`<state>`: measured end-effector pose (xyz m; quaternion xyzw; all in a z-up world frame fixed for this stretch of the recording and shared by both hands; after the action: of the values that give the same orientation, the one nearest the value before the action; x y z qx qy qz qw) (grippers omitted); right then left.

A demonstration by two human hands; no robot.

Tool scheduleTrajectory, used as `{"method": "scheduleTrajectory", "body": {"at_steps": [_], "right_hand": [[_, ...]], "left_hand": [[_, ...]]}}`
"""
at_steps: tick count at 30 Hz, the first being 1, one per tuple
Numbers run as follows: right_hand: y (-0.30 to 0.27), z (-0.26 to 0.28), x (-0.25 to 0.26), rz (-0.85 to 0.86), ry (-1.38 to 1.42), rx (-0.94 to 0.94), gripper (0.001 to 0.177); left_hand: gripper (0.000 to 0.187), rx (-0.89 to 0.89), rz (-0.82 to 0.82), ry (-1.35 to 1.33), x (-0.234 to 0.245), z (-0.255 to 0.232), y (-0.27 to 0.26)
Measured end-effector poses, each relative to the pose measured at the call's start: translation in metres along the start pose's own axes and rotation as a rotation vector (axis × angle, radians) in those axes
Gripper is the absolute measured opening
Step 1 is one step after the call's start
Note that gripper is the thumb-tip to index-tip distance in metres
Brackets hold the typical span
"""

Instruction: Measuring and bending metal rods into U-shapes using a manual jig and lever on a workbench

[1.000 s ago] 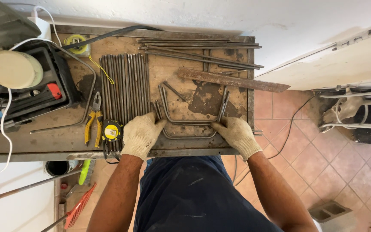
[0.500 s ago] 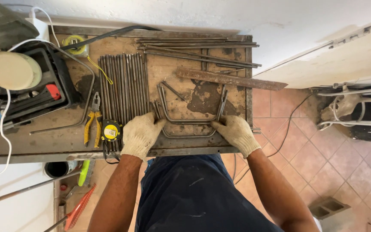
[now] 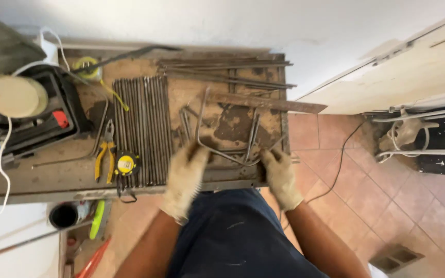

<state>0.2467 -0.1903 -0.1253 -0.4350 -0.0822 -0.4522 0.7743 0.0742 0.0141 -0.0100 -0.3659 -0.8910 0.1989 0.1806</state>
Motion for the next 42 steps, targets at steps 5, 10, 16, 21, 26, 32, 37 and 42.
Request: {"method": "scheduleTrajectory", "body": {"at_steps": [5,10,16,21,26,32,37,42], "right_hand": [[-0.043,-0.014,0.002,0.134,-0.052,-0.004,0.045],[-0.039,-0.021,0.031,0.527,-0.070,0.541,0.024],[0.011,-0.047,0.140,0.234,0.336,0.316,0.019],[-0.019,-0.013,0.136,0.432,0.418,0.382,0.044],[-0.011,-0.024,0.132,0.564,0.328,0.360,0.026],[0.009,-0.016,0.211,-0.010,-0.012,0.678,0.022],[0.018,-0.001,0.190,0.145,-0.445,0.455,0.046],[0.052,-0.073,0.119,0.418,0.198,0.168,0.034]], "left_hand": [[0.045,-0.177,0.020,-0.300,-0.061,0.003,-0.001],[0.038,-0.193,0.020,-0.231,-0.088,-0.037,0.010],[0.016,-0.191,0.095,-0.787,-0.143,-0.034,0.015],[0.023,-0.242,0.036,-0.767,-0.178,-0.011,0.002],[0.025,-0.228,-0.066,-0.611,-0.177,0.009,-0.012],[0.042,-0.107,0.321,0.193,-0.195,-0.027,-0.024],[0.045,-0.158,0.706,0.494,-0.246,-0.005,-0.005],[0.040,-0.203,0.501,0.899,-0.244,0.010,0.019]]}}
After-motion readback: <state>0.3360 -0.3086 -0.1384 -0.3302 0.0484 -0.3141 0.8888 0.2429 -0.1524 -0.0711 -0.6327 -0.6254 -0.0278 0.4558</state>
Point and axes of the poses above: each hand's wrist, its own y-axis towards the middle knuckle, its own x-axis out of the back of the hand, z = x × y, the point moved 10 cm from there along y, towards the middle knuckle, and after that the axes turned 2 degrees about z, right-handed, at the moved point
